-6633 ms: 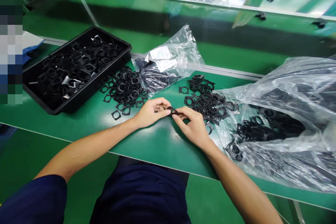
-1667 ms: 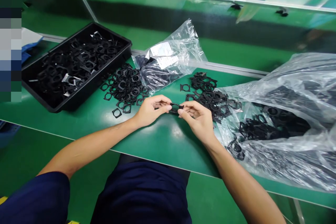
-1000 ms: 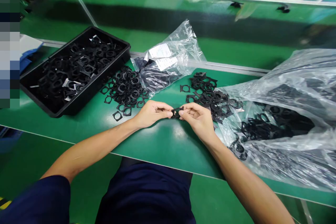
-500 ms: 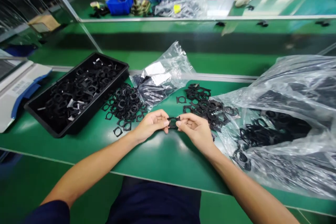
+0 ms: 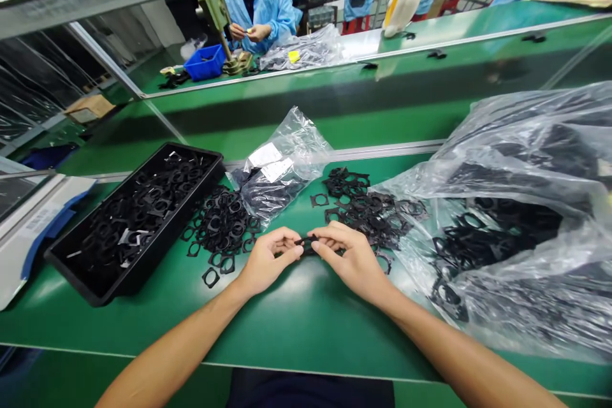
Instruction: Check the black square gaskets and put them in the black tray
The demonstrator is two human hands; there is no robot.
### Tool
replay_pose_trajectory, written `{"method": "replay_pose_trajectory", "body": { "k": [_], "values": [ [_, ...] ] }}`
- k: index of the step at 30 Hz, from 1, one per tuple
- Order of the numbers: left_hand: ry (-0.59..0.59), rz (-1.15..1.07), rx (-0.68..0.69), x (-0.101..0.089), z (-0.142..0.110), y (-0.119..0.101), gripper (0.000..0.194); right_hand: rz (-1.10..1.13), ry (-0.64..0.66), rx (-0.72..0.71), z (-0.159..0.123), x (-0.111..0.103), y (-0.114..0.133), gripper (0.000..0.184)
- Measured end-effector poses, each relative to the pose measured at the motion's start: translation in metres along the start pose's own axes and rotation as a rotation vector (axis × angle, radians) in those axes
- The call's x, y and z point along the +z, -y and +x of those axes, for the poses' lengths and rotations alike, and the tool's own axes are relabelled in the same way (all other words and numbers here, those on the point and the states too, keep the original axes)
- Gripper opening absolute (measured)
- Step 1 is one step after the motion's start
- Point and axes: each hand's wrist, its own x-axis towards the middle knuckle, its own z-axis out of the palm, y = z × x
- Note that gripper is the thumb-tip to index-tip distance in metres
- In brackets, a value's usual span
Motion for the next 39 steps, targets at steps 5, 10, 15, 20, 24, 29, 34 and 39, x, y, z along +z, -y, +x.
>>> {"method": "replay_pose_trajectory", "body": {
  "k": [5, 10, 15, 20, 24, 29, 34, 39],
  "values": [
    [0.035, 0.070, 0.067, -0.002, -0.008, -0.002, 0.027, -0.064, 0.082, -0.046, -0.006, 0.001, 0.003, 0.018],
    [0.031, 0.198, -0.022, -0.005, -0.014, 0.005, 0.027, 0.052, 0.076, 0.121, -0.013, 0.008, 0.004, 0.020],
    [0.004, 0.183, -0.003, -0.003, -0.015, 0.008, 0.030, 0.138, 0.051, 0.228, -0.015, 0.010, 0.001, 0.017],
    [-0.051, 0.093, -0.018, -0.002, -0.015, 0.004, 0.039, 0.168, 0.063, 0.220, -0.014, 0.009, 0.000, 0.034],
    [-0.026, 0.044, -0.040, -0.004, -0.015, 0.005, 0.038, 0.068, 0.068, 0.189, -0.013, 0.009, 0.001, 0.017],
    [0.026, 0.079, -0.014, -0.004, -0.018, 0.008, 0.034, -0.014, 0.072, 0.118, -0.013, 0.007, 0.001, 0.010],
    [-0.051, 0.037, -0.062, -0.006, -0.018, 0.010, 0.035, 0.046, 0.088, 0.118, -0.013, 0.008, 0.001, 0.008],
    [-0.106, -0.018, -0.052, -0.007, -0.015, 0.011, 0.033, 0.038, 0.103, 0.116, -0.014, 0.008, 0.000, 0.009]
  ]
}}
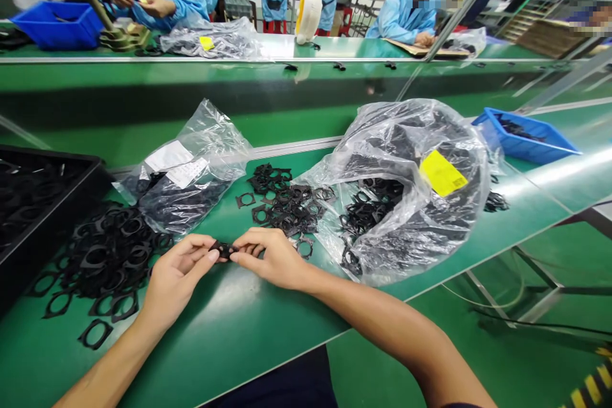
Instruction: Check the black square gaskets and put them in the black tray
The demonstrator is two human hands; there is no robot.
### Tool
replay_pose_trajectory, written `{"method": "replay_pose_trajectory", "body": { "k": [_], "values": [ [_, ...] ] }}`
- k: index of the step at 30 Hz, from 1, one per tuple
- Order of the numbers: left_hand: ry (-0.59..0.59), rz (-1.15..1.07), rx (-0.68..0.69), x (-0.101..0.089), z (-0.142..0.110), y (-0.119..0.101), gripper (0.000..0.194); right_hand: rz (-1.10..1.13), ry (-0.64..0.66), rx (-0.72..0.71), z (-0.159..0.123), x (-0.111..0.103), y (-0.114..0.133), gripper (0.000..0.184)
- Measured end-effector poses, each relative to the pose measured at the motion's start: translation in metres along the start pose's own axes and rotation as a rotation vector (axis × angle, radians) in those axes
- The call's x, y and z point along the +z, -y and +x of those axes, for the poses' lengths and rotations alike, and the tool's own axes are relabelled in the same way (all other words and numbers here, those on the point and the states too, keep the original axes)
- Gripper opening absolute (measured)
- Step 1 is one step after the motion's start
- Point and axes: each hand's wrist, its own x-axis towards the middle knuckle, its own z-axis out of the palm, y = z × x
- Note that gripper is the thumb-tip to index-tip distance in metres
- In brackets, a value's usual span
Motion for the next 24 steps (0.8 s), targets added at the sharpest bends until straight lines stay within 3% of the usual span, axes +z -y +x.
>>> {"method": "replay_pose_trajectory", "body": {
  "k": [5, 12, 18, 24],
  "values": [
    [0.097, -0.010, 0.012, 0.003, 0.002, 0.001, 0.028, -0.078, -0.029, -0.009, 0.000, 0.000, 0.001, 0.009],
    [0.104, -0.013, 0.035, 0.005, 0.004, -0.005, 0.029, -0.104, 0.026, -0.052, 0.004, -0.002, -0.001, 0.013],
    [0.133, -0.074, 0.076, 0.002, 0.013, -0.006, 0.035, -0.123, -0.010, -0.139, 0.014, -0.006, -0.002, 0.018],
    [0.165, -0.225, 0.105, 0.003, 0.014, -0.010, 0.038, 0.023, 0.027, -0.056, 0.016, -0.005, 0.002, 0.020]
  ]
}}
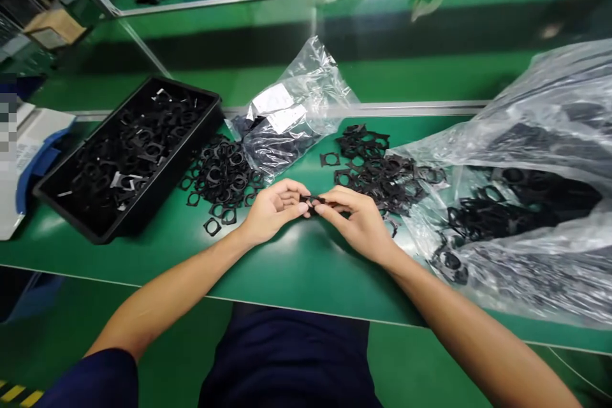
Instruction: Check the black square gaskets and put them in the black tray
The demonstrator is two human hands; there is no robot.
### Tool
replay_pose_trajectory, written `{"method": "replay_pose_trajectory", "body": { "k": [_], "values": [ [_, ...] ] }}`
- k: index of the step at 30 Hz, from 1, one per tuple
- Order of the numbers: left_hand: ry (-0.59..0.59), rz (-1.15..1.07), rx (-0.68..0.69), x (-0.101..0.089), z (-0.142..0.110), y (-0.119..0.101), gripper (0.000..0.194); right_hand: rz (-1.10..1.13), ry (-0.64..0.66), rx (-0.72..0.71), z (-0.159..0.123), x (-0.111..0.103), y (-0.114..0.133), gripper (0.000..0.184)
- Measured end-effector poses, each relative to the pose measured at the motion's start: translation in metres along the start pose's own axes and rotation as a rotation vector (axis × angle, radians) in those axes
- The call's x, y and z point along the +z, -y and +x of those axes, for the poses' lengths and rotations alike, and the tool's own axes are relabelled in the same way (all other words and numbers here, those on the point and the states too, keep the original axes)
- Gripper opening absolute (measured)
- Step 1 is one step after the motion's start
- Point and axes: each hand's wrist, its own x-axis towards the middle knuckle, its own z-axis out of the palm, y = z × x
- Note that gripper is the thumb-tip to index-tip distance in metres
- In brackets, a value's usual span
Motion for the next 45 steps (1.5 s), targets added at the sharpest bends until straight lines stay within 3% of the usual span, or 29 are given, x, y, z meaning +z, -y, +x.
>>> {"method": "replay_pose_trajectory", "body": {
  "k": [5, 11, 23, 32, 45],
  "values": [
    [0.011, -0.045, -0.044, -0.0003, 0.0014, -0.0033, 0.039, 0.273, 0.059, 0.171, 0.0035, 0.0002, 0.0000, 0.030],
    [-0.001, -0.049, -0.089, -0.0016, 0.0017, -0.0039, 0.038, 0.347, 0.119, 0.279, 0.0057, -0.0018, 0.0019, 0.037],
    [-0.064, -0.119, -0.125, -0.0029, 0.0028, -0.0059, 0.038, 0.280, 0.068, 0.235, 0.0058, 0.0012, 0.0030, 0.042],
    [-0.018, -0.013, -0.114, -0.0032, 0.0020, -0.0029, 0.038, 0.109, -0.023, 0.147, 0.0016, 0.0014, -0.0039, 0.040],
    [0.012, 0.059, -0.124, -0.0092, 0.0018, -0.0054, 0.028, 0.119, -0.022, 0.150, 0.0000, 0.0009, -0.0051, 0.031]
  ]
}}
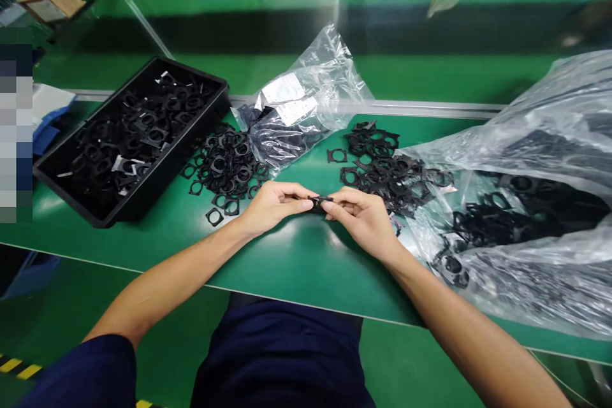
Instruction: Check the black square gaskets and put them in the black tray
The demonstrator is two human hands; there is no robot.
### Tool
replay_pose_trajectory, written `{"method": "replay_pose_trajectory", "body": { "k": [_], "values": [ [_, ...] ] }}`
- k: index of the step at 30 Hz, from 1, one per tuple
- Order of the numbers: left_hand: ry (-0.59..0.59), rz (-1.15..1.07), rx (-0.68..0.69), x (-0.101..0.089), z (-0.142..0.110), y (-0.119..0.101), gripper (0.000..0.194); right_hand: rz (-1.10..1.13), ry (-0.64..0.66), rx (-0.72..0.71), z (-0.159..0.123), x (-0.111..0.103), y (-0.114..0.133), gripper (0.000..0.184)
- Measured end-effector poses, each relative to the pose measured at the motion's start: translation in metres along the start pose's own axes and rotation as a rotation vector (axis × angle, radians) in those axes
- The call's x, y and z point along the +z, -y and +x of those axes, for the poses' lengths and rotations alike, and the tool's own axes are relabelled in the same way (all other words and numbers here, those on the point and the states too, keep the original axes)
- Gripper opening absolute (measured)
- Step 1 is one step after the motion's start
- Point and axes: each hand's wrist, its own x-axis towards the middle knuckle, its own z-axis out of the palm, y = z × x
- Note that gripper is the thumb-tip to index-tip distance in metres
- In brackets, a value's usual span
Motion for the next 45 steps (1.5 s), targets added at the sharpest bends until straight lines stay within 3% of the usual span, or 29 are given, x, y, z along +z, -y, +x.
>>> {"method": "replay_pose_trajectory", "body": {
  "k": [6, 13, 20, 29, 45],
  "values": [
    [0.092, -0.077, -0.037, -0.002, 0.000, -0.002, 0.023, -0.001, -0.011, 0.014, 0.001, -0.001, 0.002, 0.035],
    [0.079, -0.134, -0.085, -0.006, 0.004, 0.001, 0.027, -0.006, -0.026, 0.032, 0.001, 0.004, 0.009, 0.036],
    [0.180, -0.201, -0.132, -0.008, 0.006, -0.002, 0.035, 0.083, 0.019, 0.096, 0.001, 0.005, 0.014, 0.035],
    [0.069, -0.154, -0.077, -0.002, 0.004, 0.001, 0.035, 0.241, -0.008, 0.157, 0.004, 0.000, 0.008, 0.037],
    [0.056, -0.056, 0.044, 0.001, 0.002, 0.002, 0.030, 0.209, 0.000, 0.151, 0.002, 0.000, 0.011, 0.030]
  ]
}}
